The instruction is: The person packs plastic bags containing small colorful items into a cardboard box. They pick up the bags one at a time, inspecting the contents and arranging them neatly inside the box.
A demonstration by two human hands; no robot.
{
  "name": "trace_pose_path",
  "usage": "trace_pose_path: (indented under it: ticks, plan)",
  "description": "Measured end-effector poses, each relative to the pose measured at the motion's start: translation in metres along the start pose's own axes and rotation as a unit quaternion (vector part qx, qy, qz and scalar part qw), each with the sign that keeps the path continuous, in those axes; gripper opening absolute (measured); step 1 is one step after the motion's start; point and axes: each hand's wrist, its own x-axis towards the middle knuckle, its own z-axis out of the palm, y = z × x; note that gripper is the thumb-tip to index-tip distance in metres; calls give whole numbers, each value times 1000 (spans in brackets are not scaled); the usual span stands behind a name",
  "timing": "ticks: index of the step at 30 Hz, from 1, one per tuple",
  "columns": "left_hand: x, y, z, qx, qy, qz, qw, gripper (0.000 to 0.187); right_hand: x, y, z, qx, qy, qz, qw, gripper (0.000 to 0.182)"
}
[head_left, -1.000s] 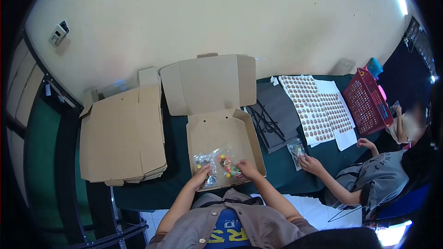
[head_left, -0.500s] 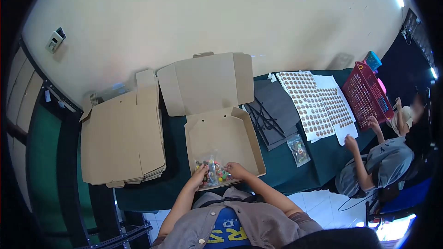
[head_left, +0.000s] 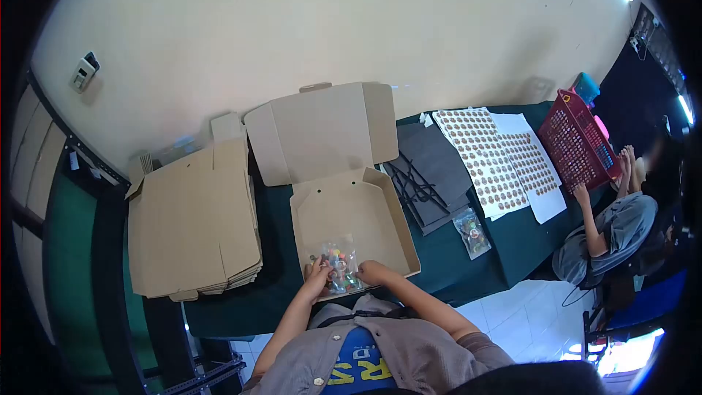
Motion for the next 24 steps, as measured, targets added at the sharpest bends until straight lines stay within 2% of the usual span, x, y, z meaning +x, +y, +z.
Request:
trace_pose_path:
  ticks: [2,4,5,6,7,9,11,13,15,16,17,18,19,20,21,22,23,24]
  plan:
    - [2,-4,5,14,94,70,993,60,-8,-1,-6,-42,6,9,999,32]
    - [-19,16,10,28,101,70,992,60,-27,-5,-25,59,183,-48,980,27]
    - [-25,24,13,42,111,69,991,60,-37,-5,-37,58,188,-41,980,27]
    - [-11,9,8,95,106,116,983,59,-48,-5,-52,97,310,-55,944,24]
    - [-10,8,7,97,97,120,983,59,-55,0,-66,131,428,-71,891,22]
    - [-11,9,7,70,82,116,987,59,-70,26,-91,129,542,-21,830,18]
    - [-5,9,5,71,65,87,992,59,-86,69,-108,93,595,70,796,16]
    - [14,-14,-3,67,0,152,986,52,-96,137,-104,49,658,123,741,17]
    - [17,-19,2,81,5,144,986,53,-118,178,-94,-58,634,250,729,23]
    - [18,-18,5,93,16,132,987,55,-127,203,-87,-47,589,286,754,28]
    - [19,-16,7,105,27,119,987,57,-138,206,-79,-49,595,292,747,28]
    - [16,-12,3,56,-15,102,993,57,-147,206,-71,-66,591,273,756,28]
    - [28,-22,-2,60,-23,107,992,57,-152,206,-64,-83,587,253,765,29]
    - [46,-42,-7,28,-40,126,991,56,-154,207,-59,-110,607,234,751,24]
    - [58,-51,-9,-4,-57,144,988,55,-155,201,-60,-110,612,237,746,24]
    - [25,-20,1,-41,-63,152,986,52,-157,192,-59,-62,585,286,757,22]
    - [23,-18,4,-38,-68,152,985,52,-161,184,-60,-12,554,333,763,21]
    - [22,-17,5,-70,-73,131,986,50,-161,188,-58,24,538,353,765,27]
